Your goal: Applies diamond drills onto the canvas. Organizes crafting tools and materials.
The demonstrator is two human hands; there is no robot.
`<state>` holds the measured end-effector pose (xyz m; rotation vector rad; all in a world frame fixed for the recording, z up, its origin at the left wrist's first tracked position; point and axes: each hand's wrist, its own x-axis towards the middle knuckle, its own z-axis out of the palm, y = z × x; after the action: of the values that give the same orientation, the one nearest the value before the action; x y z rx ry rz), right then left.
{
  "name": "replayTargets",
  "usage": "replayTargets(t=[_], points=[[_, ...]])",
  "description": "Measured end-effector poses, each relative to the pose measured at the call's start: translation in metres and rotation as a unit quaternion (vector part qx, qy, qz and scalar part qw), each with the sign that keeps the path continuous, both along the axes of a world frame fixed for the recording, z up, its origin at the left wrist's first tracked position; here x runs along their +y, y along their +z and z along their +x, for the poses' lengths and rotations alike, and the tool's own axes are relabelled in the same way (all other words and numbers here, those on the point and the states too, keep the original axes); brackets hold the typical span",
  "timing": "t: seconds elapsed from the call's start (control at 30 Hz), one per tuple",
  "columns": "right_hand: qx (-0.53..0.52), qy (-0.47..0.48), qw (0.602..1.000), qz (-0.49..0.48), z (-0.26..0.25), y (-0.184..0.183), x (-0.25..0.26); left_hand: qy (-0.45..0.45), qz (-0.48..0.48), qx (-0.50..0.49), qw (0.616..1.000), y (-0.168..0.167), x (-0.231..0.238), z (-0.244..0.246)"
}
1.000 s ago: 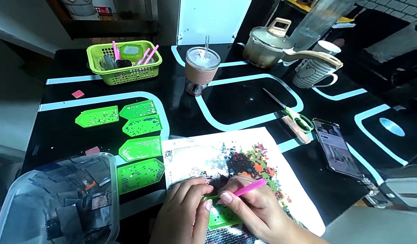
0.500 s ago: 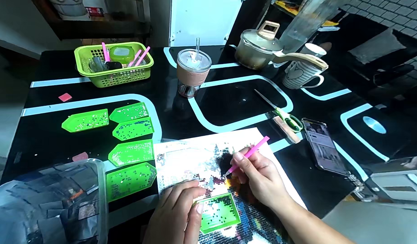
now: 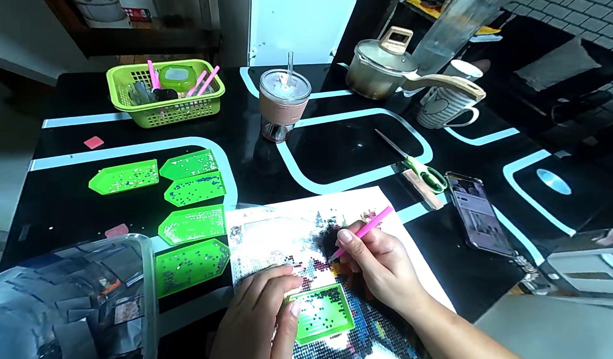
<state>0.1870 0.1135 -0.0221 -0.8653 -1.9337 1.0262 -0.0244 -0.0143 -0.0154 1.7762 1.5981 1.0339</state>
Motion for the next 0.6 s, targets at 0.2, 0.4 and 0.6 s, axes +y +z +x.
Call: replayTargets(t=[0.2, 0.4, 0.6], points=[[-0.102, 0.012, 0.977, 0.186, 0.001, 0.001, -0.006, 0.002, 0.006, -0.001, 1.000, -0.001, 0.000, 0.000], [-0.105, 0.009, 0.978, 0.178, 0.002, 0.002, -0.007, 0.002, 0.004, 0.002, 1.000, -0.001, 0.000, 0.000], [0.040, 0.057, 0.997, 0.032, 0.000, 0.005, -0.018, 0.007, 0.004, 0.008, 1.000, -0.001, 0.000, 0.000]])
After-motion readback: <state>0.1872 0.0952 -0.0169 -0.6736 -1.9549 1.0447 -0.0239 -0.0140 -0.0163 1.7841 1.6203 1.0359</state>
